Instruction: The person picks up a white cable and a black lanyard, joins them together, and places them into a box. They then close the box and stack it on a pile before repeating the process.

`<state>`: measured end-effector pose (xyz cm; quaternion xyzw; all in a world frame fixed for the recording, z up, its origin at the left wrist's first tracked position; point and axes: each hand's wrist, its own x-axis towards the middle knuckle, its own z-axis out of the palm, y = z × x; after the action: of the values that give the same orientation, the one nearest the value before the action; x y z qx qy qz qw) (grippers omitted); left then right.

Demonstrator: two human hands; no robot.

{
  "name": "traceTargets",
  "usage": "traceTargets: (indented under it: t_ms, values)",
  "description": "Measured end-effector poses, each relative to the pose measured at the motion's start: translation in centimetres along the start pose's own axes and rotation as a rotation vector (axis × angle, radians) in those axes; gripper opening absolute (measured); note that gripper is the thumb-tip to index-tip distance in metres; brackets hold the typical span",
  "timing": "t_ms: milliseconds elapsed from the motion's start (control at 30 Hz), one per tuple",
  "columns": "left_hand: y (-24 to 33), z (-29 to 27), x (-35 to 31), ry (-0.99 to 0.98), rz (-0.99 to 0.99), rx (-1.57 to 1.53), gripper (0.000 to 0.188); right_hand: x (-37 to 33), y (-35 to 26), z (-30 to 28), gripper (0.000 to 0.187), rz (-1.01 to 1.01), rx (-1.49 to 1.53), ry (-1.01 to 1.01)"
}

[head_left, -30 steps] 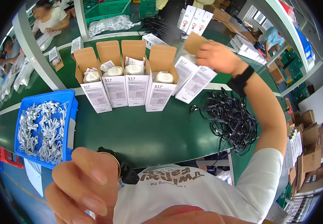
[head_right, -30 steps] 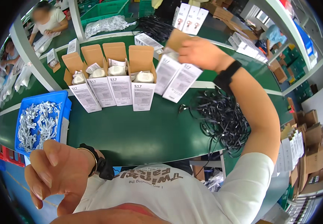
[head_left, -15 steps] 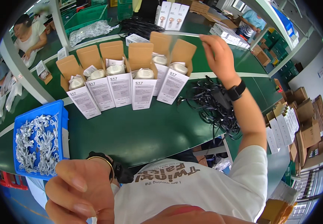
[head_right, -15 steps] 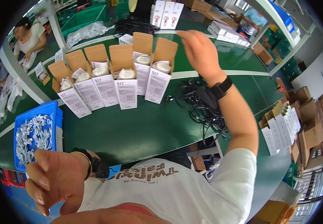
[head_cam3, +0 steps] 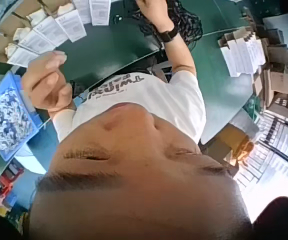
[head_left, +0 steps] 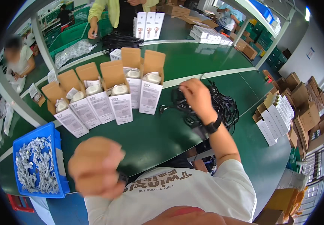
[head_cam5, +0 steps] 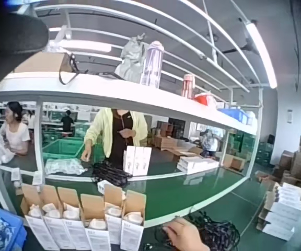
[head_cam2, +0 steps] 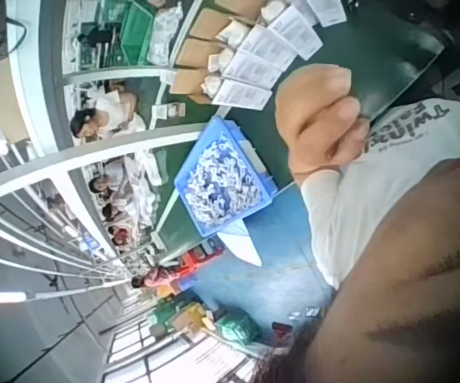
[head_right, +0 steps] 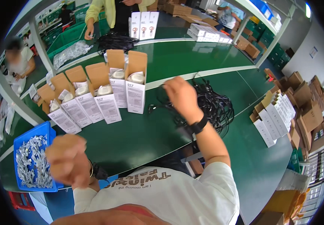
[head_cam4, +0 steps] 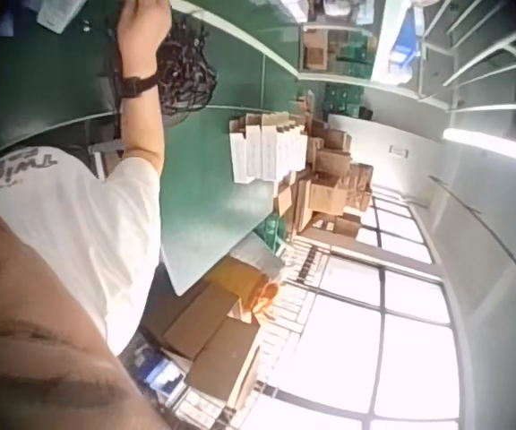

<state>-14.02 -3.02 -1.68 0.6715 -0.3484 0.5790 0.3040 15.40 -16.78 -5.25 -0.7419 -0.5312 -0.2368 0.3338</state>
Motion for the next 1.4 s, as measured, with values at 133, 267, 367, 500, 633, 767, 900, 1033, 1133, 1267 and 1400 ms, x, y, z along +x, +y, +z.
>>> traceTargets:
  t_ms: [133,267,367,500,633,767,900,1033,1133,1267,1400]
  values:
    - [-2.0,6.7,-0.5,0.170,-0.659,0.060,0.050,-1.1,-9.1,-1.5,0.009,-0.415,0.452,0.117]
    - [-3.4,7.8,-2.7,-0.066,-1.077,-0.601,0.045,-2.5,-10.8,-3.0,0.013,-0.667,0.478,0.179]
    - [-4.2,7.7,-3.8,-0.386,-0.975,-0.515,0.041,-2.8,-10.6,-3.1,0.014,-0.638,0.541,0.260]
    - [-4.5,7.6,-3.8,-0.769,-0.963,-0.477,0.031,-3.2,-10.0,-4.1,0.015,-0.319,0.784,-0.009]
    - [-4.0,8.4,-2.8,-0.859,-0.971,-0.518,0.020,-2.7,-8.9,-4.7,0.018,-0.202,0.707,-0.022]
    - [-4.3,10.0,-4.7,-0.546,-0.850,-0.355,0.017,-2.9,-9.7,-4.5,0.019,-0.221,0.688,-0.044]
    - [-3.7,9.5,-5.4,-0.744,-1.074,-0.531,0.017,-3.0,-10.5,-3.9,0.020,-0.420,0.633,-0.173]
    - [-3.7,8.8,-3.9,-0.820,-1.030,-0.611,0.017,-3.1,-8.4,-5.5,0.022,-0.227,0.708,-0.147]
    - [-4.2,6.7,-2.1,-0.707,-0.992,-0.563,0.013,-4.2,-5.3,-5.9,0.019,-0.027,0.537,0.069]
    - [-3.6,2.4,-0.3,-0.377,-1.202,-0.507,0.008,-7.8,0.7,-4.6,0.017,0.257,0.335,0.107]
    - [-3.9,1.5,-0.1,-0.183,-1.043,-0.115,0.007,-9.6,1.1,-2.9,0.035,0.287,-0.043,-0.078]
